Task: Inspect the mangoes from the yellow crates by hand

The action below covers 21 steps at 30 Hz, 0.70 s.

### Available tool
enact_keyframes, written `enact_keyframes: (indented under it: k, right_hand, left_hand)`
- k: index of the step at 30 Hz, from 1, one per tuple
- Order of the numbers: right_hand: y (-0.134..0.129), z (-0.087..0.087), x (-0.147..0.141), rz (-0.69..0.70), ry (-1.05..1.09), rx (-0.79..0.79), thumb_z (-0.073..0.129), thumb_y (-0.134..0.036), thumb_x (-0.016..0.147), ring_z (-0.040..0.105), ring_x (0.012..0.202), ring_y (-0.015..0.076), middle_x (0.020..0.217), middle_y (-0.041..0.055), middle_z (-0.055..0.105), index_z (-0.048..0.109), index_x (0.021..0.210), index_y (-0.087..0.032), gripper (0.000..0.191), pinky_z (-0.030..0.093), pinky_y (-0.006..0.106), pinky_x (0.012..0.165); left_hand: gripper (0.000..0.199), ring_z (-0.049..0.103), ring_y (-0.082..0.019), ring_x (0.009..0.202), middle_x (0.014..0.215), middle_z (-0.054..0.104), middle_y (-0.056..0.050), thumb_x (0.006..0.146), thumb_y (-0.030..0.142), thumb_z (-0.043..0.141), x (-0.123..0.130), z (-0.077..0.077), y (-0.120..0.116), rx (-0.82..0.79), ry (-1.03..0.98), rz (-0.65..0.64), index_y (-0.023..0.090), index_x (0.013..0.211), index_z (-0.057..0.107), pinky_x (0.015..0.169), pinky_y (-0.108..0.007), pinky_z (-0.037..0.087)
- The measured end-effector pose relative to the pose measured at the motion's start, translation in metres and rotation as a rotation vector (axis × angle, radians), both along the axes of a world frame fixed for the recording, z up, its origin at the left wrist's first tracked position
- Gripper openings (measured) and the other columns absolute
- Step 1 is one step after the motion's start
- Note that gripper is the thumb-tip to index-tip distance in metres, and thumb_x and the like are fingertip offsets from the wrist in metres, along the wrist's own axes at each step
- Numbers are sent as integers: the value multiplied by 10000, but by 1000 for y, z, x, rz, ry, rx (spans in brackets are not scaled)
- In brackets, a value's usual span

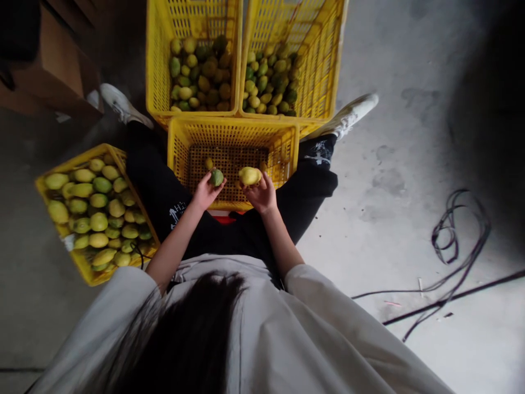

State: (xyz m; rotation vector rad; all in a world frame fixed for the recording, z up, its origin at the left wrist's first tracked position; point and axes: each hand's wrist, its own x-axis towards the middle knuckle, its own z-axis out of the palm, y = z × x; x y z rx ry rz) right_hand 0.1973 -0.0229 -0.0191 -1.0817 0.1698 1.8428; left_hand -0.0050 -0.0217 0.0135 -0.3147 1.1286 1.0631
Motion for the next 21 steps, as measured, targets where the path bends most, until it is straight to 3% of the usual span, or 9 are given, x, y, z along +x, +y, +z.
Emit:
enact_keyframes:
  k: [5, 10, 16, 21]
  right_hand:
    - [2, 6, -8, 36, 126, -11, 672, -485, 958, 725, 814, 202, 891, 15, 785, 698, 1093, -282, 245, 633, 317, 686]
    - [6, 6, -10, 73, 200, -8, 611, -508, 982, 633, 676, 154, 912, 50, 788, 704, 1102, -224, 322, 478, 204, 473]
    - [8, -5, -5, 66, 60, -80, 663, -372, 946, 742, 907, 219, 907, 49, 785, 713, 1181, -257, 266, 566, 233, 561]
    - [10, -10, -6, 105, 28, -21, 683, -525, 984, 623, 640, 132, 922, 31, 795, 720, 1129, -254, 309, 463, 188, 449]
  left_hand:
    - [430, 821, -242, 1041, 1125, 832, -115, 1031, 225, 563, 1, 2, -1, 7, -30, -76, 179, 1441, 681, 827, -285, 663]
    - [391, 809, -187, 920, 987, 822, -62, 1035, 186, 547, 3, 2, 1, -14, 16, -19, 183, 1396, 696, 840, -256, 650]
    - [412, 799, -210, 863, 962, 823, -89, 1070, 246, 470, 2, 5, 1, -34, -29, -122, 175, 1398, 710, 748, -279, 631]
    - [344, 773, -170, 761, 924, 818, -90, 1107, 251, 504, 4, 7, 1, -16, 14, -149, 121, 1325, 736, 615, -211, 540]
